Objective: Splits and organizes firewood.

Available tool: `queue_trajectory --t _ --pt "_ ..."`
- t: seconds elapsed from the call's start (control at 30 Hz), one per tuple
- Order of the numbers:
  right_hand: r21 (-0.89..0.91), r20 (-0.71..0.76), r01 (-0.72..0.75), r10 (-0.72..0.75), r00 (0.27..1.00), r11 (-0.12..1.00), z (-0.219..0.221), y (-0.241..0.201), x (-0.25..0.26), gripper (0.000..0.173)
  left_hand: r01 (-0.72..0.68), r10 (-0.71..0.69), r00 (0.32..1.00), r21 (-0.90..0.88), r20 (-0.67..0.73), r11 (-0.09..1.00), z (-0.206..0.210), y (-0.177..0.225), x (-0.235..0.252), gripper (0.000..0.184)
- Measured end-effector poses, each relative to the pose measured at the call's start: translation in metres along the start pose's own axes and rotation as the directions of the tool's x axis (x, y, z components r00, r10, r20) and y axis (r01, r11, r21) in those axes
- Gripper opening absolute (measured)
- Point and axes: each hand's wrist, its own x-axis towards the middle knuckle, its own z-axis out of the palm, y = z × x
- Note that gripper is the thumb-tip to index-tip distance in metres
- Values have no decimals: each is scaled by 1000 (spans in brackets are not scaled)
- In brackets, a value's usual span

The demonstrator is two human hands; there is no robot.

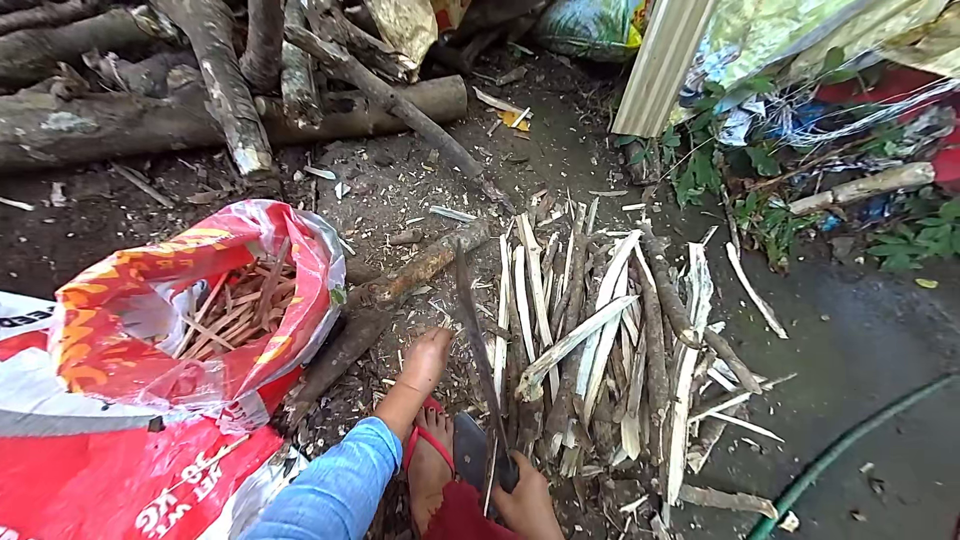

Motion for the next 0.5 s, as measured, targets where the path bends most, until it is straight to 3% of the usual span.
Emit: queue_trajectory --t 0.2,0.33,0.37,0.5 --pt "-5 20 6 -6 1000 1000 9 3 7 46 96 -100 981 35 167 995 -2 -1 3 34" --pt "-17 -28 55 -55 998 998 9 2 0 47 -110 109 987 0 -114 994 6 -8 -4 25" --pt "-35 -13 31 -31 999 999 10 3 0 48 -118 117 986 -3 -123 993 8 -10 -6 24" --pt "-106 75 -54 62 995 993 12 3 14 47 113 -111 985 -11 129 994 -2 -12 -3 37"
